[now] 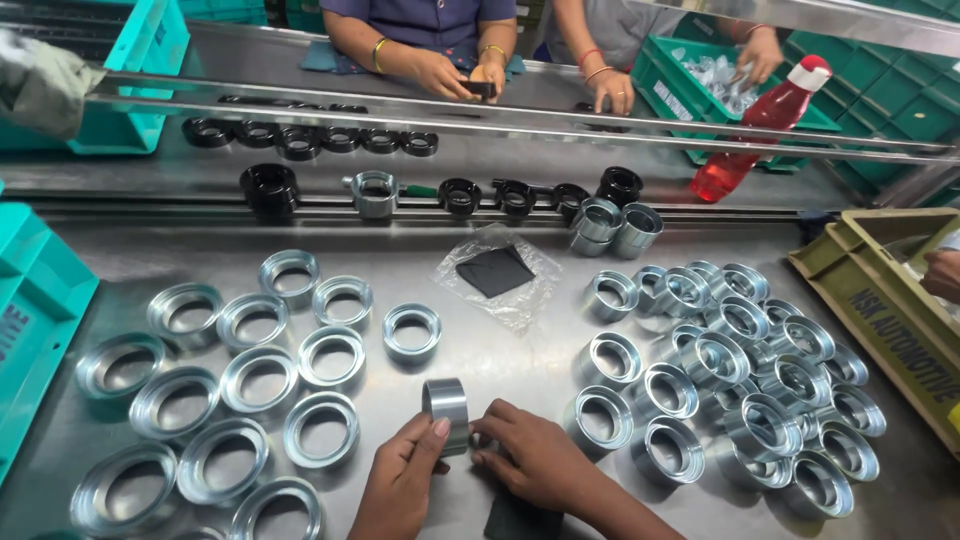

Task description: Inspecting and cleaning metal ring components using a scouring pad and a small tool, then placing them into a blue storage crate.

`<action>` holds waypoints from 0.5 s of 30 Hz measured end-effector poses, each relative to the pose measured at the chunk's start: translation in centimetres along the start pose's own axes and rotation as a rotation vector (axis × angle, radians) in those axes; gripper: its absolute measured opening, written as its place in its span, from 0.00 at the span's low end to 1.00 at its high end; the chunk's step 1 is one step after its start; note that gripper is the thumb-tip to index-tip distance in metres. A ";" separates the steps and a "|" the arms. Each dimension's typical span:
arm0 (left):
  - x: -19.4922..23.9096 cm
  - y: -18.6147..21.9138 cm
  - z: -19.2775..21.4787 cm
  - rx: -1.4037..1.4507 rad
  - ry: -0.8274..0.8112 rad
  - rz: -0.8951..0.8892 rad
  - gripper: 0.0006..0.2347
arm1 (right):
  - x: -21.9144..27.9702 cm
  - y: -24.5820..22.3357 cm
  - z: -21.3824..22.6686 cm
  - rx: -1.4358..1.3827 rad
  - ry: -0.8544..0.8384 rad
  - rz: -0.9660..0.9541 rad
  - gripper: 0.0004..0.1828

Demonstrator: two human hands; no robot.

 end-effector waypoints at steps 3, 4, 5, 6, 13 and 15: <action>-0.6 -2.0 0.2 -0.045 0.035 0.048 0.16 | 0.2 -0.1 0.1 -0.014 0.025 0.039 0.15; -0.9 -2.2 0.1 -0.043 0.020 0.046 0.16 | 0.2 0.1 0.2 -0.006 0.035 0.030 0.15; -1.0 -2.9 0.3 -0.057 0.025 0.113 0.16 | 0.3 0.0 0.2 -0.005 0.033 0.042 0.16; -1.2 -3.6 0.4 -0.072 0.032 0.180 0.17 | 0.4 -0.1 0.1 -0.004 0.031 0.054 0.16; -2.0 -5.5 1.4 -0.109 0.086 0.247 0.18 | 0.3 -0.3 0.4 -0.038 0.024 0.089 0.17; -2.1 -6.0 1.7 -0.106 0.087 0.236 0.18 | 0.3 -0.2 0.0 -0.040 -0.014 0.053 0.16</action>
Point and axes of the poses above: each hand's wrist, its own x-axis away from the middle knuckle, its own z-axis out of the back of the hand, y = z × x, the point moved 6 cm from there along -x, towards the middle knuckle, and after that the axes turned 13 degrees about y, right-handed, at the moved point
